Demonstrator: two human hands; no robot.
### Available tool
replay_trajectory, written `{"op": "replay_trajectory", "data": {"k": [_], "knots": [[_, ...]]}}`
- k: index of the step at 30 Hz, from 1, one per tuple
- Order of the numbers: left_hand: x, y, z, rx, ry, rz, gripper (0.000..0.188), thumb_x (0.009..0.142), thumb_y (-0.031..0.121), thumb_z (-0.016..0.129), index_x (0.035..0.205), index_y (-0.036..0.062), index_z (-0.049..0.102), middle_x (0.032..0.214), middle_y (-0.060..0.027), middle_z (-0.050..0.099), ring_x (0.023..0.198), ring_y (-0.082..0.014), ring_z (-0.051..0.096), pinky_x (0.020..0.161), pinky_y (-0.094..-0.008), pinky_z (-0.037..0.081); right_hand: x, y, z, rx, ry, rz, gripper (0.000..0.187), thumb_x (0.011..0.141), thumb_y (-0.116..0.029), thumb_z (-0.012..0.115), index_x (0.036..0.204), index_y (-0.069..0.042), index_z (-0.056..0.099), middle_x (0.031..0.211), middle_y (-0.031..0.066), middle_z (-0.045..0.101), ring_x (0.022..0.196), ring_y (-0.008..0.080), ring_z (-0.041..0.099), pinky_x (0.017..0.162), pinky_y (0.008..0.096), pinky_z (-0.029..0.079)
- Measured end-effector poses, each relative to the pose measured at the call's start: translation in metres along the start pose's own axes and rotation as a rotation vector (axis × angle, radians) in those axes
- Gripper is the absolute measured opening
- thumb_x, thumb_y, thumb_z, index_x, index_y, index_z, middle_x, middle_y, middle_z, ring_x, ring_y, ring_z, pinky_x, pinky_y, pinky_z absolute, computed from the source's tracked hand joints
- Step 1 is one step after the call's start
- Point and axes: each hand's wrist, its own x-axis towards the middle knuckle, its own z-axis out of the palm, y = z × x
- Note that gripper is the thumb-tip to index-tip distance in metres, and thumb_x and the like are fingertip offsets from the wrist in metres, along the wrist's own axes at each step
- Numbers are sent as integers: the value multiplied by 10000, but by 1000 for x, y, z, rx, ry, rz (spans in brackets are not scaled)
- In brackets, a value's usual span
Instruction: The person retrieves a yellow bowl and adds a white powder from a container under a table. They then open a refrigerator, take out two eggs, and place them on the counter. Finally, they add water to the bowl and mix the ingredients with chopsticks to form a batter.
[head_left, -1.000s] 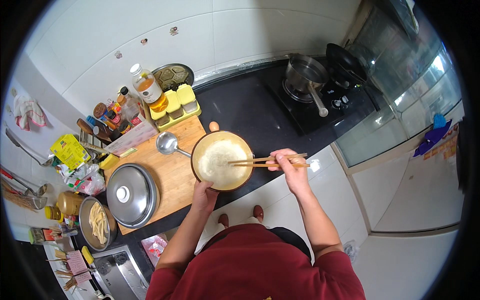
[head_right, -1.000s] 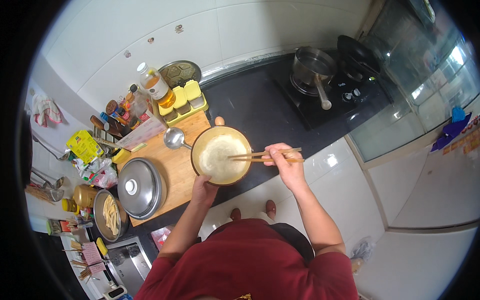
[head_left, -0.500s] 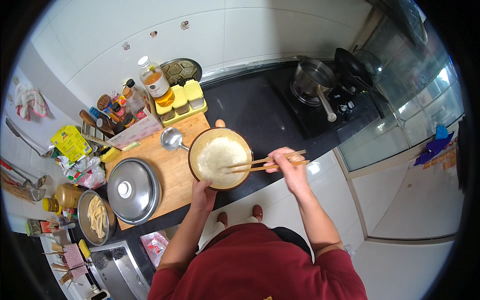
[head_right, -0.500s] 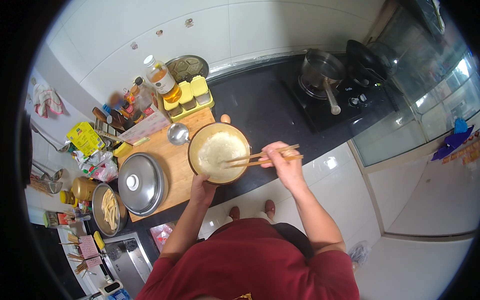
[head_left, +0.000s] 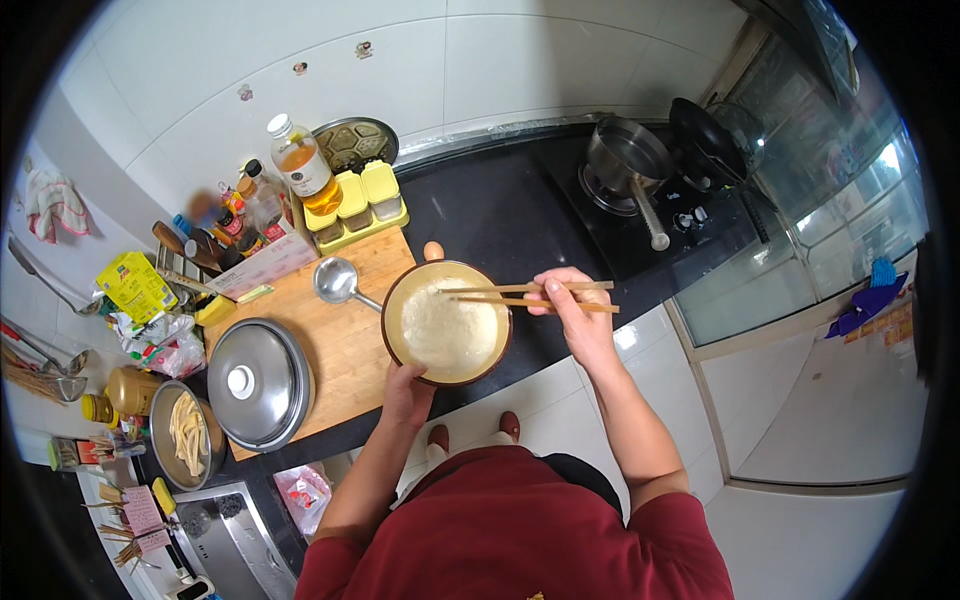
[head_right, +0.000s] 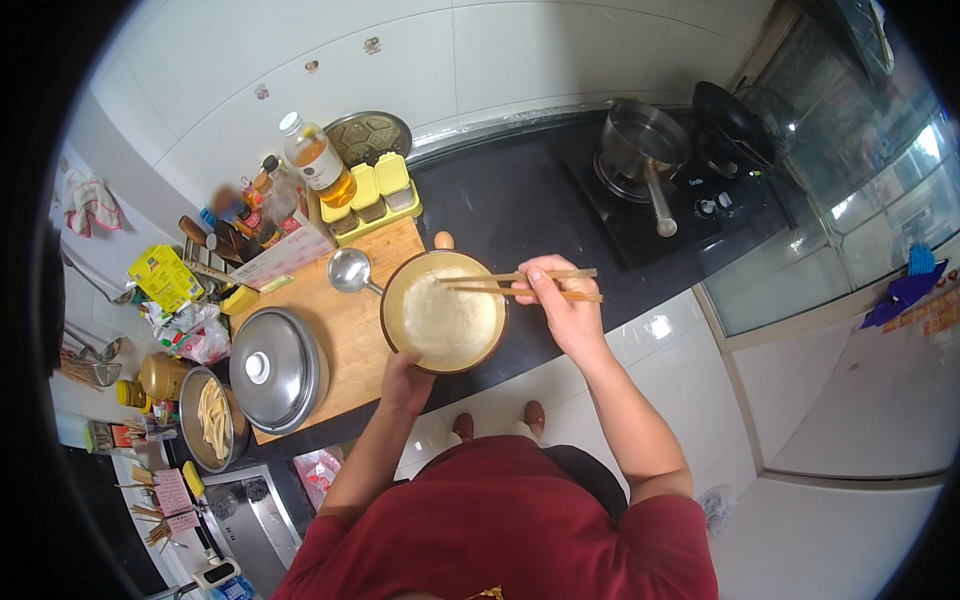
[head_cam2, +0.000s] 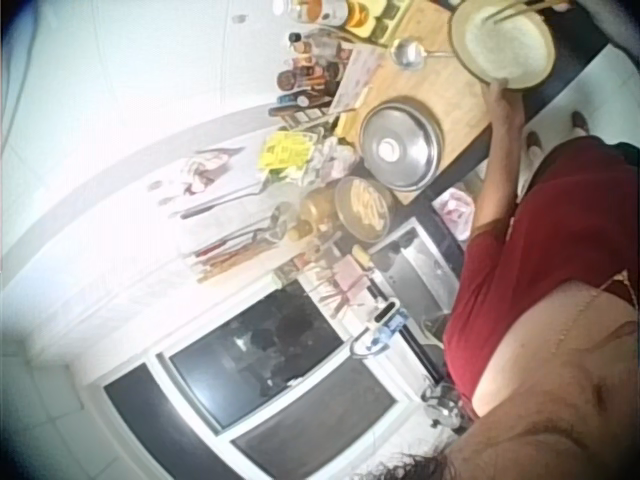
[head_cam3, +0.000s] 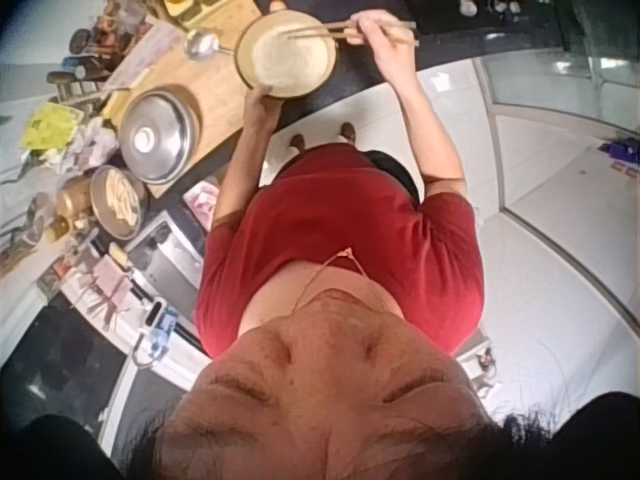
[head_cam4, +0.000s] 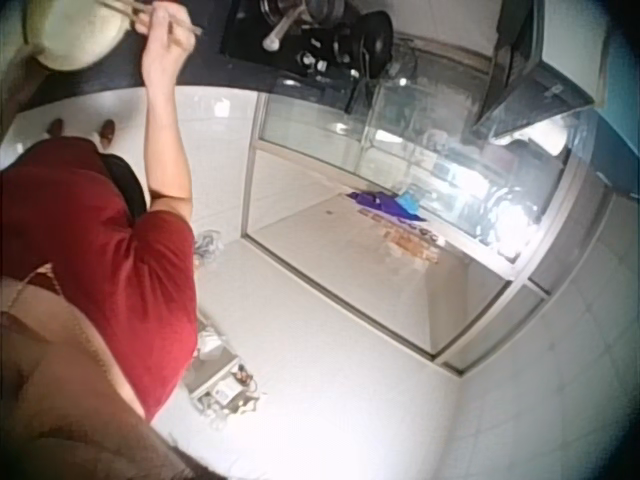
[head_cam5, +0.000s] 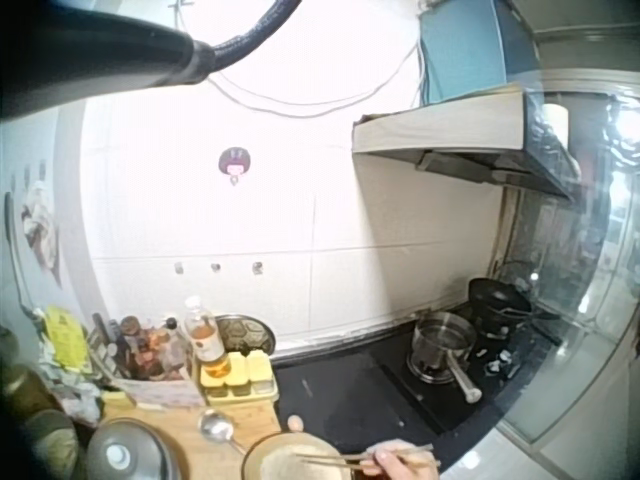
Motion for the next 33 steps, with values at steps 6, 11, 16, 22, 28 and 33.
{"op": "replay_trajectory", "data": {"k": [6,11,16,22,28,33], "knots": [[2,1,6,-86,12,10,594,723,56,524,1309,27,432,1259,-108,544,1153,-264,543,981,-431,451,-6,-3,-17,-249,21,-75,188,963,-106,528,957,44,640,925,95,636,800,161,657,704,266,569],[8,-3,9,25,24,22,698,715,144,561,1375,36,364,1326,-128,504,1212,-292,508,1009,-467,428,-23,15,7,-47,-3,42,143,936,-77,551,945,32,642,880,73,643,769,133,655,676,249,559],[9,4,7,-17,29,29,676,716,136,555,1360,40,376,1314,-132,506,1197,-296,515,980,-475,448,-16,-7,-15,-81,-38,145,139,942,-66,524,942,36,618,827,95,650,732,163,676,644,268,577],[14,-1,6,-73,28,-27,646,716,73,530,1344,46,383,1296,-124,513,1193,-286,518,971,-465,459,-9,9,7,-66,18,-20,153,948,-93,558,952,44,625,894,99,644,780,146,662,698,259,568],[8,7,13,-78,24,6,627,718,63,524,1332,36,395,1278,-121,528,1177,-279,528,982,-450,452,-8,0,-16,-100,50,51,154,951,-86,535,949,41,623,848,102,654,740,159,671,662,264,577],[12,-2,9,-82,15,-6,626,717,52,522,1329,26,399,1283,-123,525,1178,-277,528,991,-447,445,-7,14,7,32,-5,75,153,946,-97,553,953,39,624,867,113,654,735,167,670,666,279,580]]}}
